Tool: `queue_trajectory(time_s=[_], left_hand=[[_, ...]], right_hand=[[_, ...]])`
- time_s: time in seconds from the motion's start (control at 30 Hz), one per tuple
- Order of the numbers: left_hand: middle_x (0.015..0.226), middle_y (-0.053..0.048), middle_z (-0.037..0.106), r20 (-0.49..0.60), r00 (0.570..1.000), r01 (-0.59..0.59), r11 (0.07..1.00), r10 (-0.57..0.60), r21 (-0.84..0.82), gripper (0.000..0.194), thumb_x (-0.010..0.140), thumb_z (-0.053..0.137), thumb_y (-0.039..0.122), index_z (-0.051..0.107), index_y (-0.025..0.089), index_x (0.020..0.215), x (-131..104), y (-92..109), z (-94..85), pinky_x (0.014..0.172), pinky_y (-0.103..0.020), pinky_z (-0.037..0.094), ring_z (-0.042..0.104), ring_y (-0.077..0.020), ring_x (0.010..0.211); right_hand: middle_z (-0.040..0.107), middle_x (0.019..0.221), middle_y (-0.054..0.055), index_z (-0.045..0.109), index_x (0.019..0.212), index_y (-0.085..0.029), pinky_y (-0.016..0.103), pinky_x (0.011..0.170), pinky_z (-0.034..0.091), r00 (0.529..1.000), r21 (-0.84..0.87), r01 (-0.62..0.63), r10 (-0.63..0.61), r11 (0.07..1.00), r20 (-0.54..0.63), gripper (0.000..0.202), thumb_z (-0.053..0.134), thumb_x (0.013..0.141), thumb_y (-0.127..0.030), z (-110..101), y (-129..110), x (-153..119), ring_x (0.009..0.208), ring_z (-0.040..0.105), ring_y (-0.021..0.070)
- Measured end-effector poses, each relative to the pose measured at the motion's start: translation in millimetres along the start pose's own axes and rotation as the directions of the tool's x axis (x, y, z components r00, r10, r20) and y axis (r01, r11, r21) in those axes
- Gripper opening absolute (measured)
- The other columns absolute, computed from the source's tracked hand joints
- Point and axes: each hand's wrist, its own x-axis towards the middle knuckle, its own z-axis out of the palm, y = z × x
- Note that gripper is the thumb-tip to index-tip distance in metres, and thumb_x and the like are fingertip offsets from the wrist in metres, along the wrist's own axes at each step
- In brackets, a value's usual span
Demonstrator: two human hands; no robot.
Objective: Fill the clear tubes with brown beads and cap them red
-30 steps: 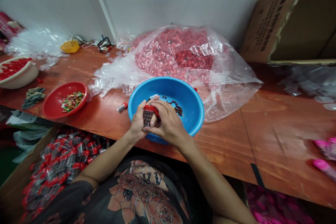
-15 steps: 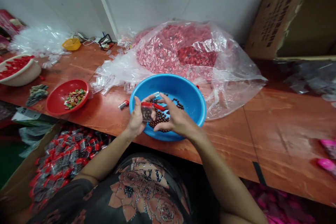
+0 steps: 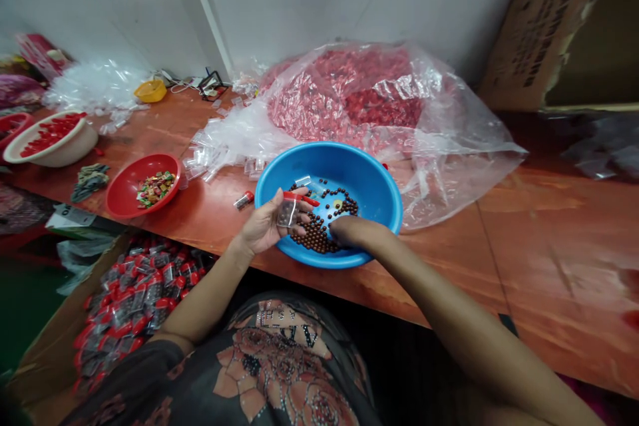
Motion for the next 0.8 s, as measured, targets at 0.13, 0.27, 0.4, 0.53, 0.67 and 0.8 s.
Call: queue_trajectory(time_s=[0.13,0.27,0.4,0.53,0.67,0.8], left_hand=[[0.111,-0.018,0.072,0.048,0.999,0.014,1.000,-0.015,0.026,0.048,0.102,0.038,0.041,0.056,0.010,0.134,-2,-3,-2.6,0.067,-0.033,0.062,0.072,-0.0221,0.089],[0.112,-0.020,0.072,0.070,0.997,0.034,0.999,-0.035,0.029,0.048,0.102,0.039,0.040,0.057,0.009,0.134,0,-8,-4.3,0.064,-0.029,0.060,0.072,-0.0196,0.083],[0.104,-0.018,0.074,0.069,0.995,0.071,0.996,-0.074,0.046,0.047,0.101,0.043,0.043,0.064,0.009,0.127,4,-17,-1.3,0.060,-0.028,0.058,0.070,-0.0176,0.072],[0.081,-0.013,0.073,-0.004,0.995,0.099,0.990,-0.099,0.105,0.043,0.096,0.052,0.046,0.071,0.009,0.109,6,-25,5.2,0.054,-0.027,0.054,0.068,-0.0174,0.062],[0.070,-0.010,0.069,-0.052,0.991,0.132,0.985,-0.127,0.107,0.039,0.096,0.054,0.044,0.071,0.009,0.098,6,-28,8.2,0.051,-0.027,0.052,0.066,-0.0183,0.061],[0.078,-0.012,0.071,-0.035,0.993,0.114,0.990,-0.111,0.082,0.042,0.098,0.047,0.043,0.069,0.009,0.108,7,-22,9.3,0.051,-0.027,0.052,0.066,-0.0178,0.062]], right_hand=[[0.072,0.070,0.007,0.071,0.072,-0.021,0.033,0.062,0.048,0.982,0.043,-0.014,0.022,0.999,-0.187,0.014,0.067,0.076,-0.033,-17,-4,-8,0.064,0.063,0.0210],[0.075,0.095,0.007,0.070,0.099,-0.021,0.037,0.075,0.053,0.721,0.443,0.198,0.176,0.874,-0.670,0.029,0.063,0.084,-0.045,-37,-22,-30,0.084,0.069,0.0223],[0.075,0.084,0.003,0.072,0.086,-0.022,0.035,0.077,0.056,0.627,0.624,0.484,0.254,0.613,-0.736,0.023,0.076,0.075,-0.042,-38,-58,-50,0.079,0.069,0.0185],[0.075,0.086,0.002,0.076,0.082,-0.024,0.037,0.077,0.055,0.624,0.594,0.474,0.228,0.650,-0.747,0.015,0.075,0.078,-0.038,-23,-79,-54,0.080,0.068,0.0184],[0.075,0.086,0.001,0.078,0.081,-0.027,0.042,0.089,0.053,0.585,0.430,0.487,0.083,0.760,-0.807,0.014,0.070,0.084,-0.038,-16,-79,-52,0.089,0.068,0.0204],[0.076,0.102,0.002,0.077,0.092,-0.030,0.046,0.099,0.049,0.604,0.328,0.526,-0.073,0.785,-0.794,0.022,0.059,0.093,-0.043,-17,-73,-56,0.103,0.067,0.0207]])
